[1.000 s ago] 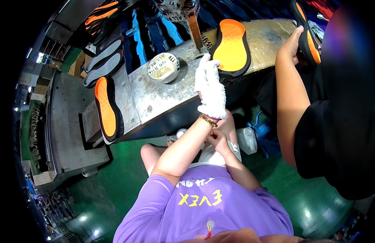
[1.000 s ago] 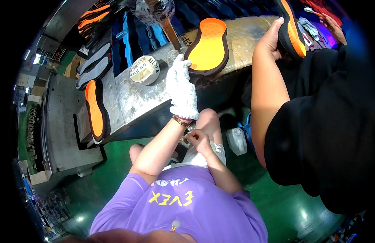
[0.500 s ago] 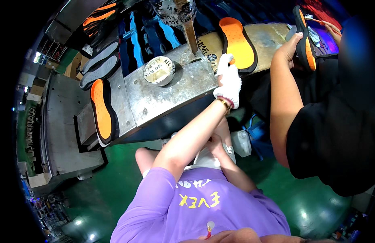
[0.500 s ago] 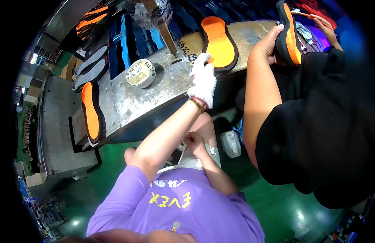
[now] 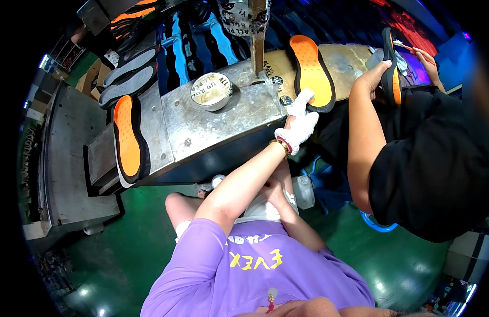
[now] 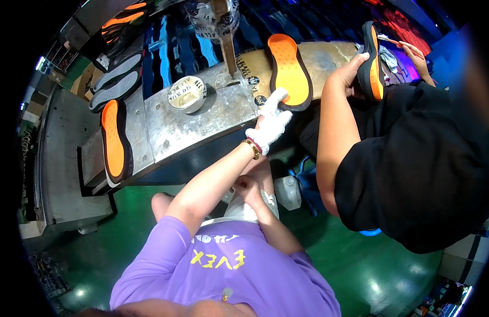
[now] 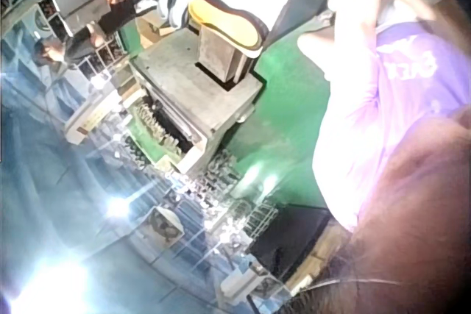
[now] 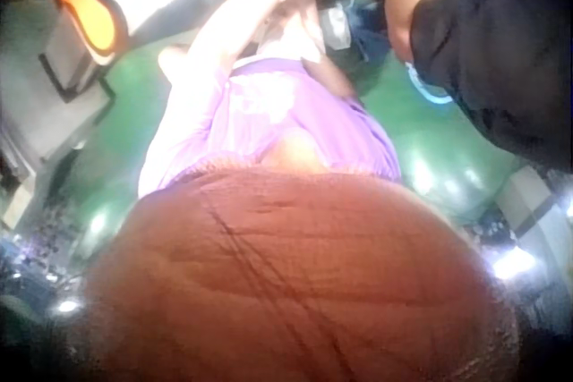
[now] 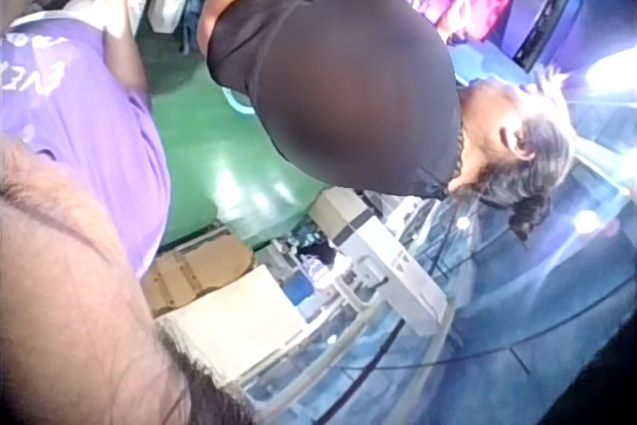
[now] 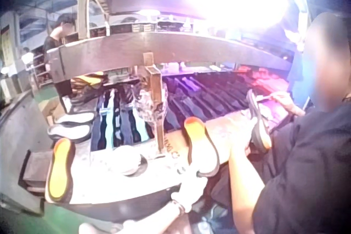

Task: The person applies a beige adhesive to the edges of orange and gray shoe soles using a small brush. They repeatedly dip the brush into a container and coat the perimeter of each sole, then place the soles on the table.

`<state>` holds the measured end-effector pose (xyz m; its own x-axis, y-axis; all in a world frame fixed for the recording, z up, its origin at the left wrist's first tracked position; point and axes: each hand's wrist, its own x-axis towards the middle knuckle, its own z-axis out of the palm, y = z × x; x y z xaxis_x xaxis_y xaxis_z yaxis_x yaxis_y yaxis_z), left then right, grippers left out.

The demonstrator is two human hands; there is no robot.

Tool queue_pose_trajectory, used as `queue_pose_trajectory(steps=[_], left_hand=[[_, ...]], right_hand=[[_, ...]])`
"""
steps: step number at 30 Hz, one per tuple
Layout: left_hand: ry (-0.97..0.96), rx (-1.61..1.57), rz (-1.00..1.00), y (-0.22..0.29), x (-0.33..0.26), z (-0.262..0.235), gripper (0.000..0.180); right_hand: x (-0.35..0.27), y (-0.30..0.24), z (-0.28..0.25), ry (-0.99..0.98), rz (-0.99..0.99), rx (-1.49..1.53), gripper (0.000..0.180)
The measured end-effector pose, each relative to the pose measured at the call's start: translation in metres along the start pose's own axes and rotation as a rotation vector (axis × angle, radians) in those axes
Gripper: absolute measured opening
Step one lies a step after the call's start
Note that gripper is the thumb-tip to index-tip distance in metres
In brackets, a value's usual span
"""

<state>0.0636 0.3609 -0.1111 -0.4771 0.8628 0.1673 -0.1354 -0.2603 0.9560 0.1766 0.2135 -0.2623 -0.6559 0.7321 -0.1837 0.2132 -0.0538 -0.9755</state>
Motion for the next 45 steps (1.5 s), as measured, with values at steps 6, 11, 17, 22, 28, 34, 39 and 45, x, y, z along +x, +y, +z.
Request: queue_pose_trajectory(steps=[6, 11, 17, 22, 28, 34, 39, 45], left_hand=[[0.031, -0.123, -0.186, 0.001, 0.003, 0.005, 0.055], [-0.070, 0.817, 0.415, 0.020, -0.048, -0.035, 0.047], [0.386, 1.457, 0.699, 0.180, -0.194, -0.213, 0.039], [0.795, 1.609, 0.070, 0.202, -0.268, -0.349, 0.038], [0.761, 1.292, 0.250, 0.146, -0.276, -0.349, 0.016], [0.809, 1.206, 0.181, 0.160, -0.314, -0.294, 0.010], [0.863, 0.892, 0.064, 0.170, -0.332, -0.276, 0.022], [1.086, 0.174, 0.085, 0.182, -0.311, -0.277, 0.064]], right_hand=[[0.002, 0.003, -0.001, -0.001, -0.240, -0.020, 0.021], [0.014, 0.023, -0.006, -0.088, 0.127, 0.588, 0.038], [-0.001, -0.008, -0.008, -0.067, 0.026, 0.286, 0.012], [0.037, -0.154, -0.002, -0.054, -0.230, 0.235, 0.013], [0.140, -0.293, 0.018, -0.025, -0.599, -0.278, 0.020], [0.178, -0.326, 0.065, -0.048, -0.847, -1.068, 0.020], [0.196, -0.312, 0.084, -0.151, -0.875, -1.354, 0.019], [0.203, -0.301, 0.082, -0.166, -0.950, -1.403, 0.016]])
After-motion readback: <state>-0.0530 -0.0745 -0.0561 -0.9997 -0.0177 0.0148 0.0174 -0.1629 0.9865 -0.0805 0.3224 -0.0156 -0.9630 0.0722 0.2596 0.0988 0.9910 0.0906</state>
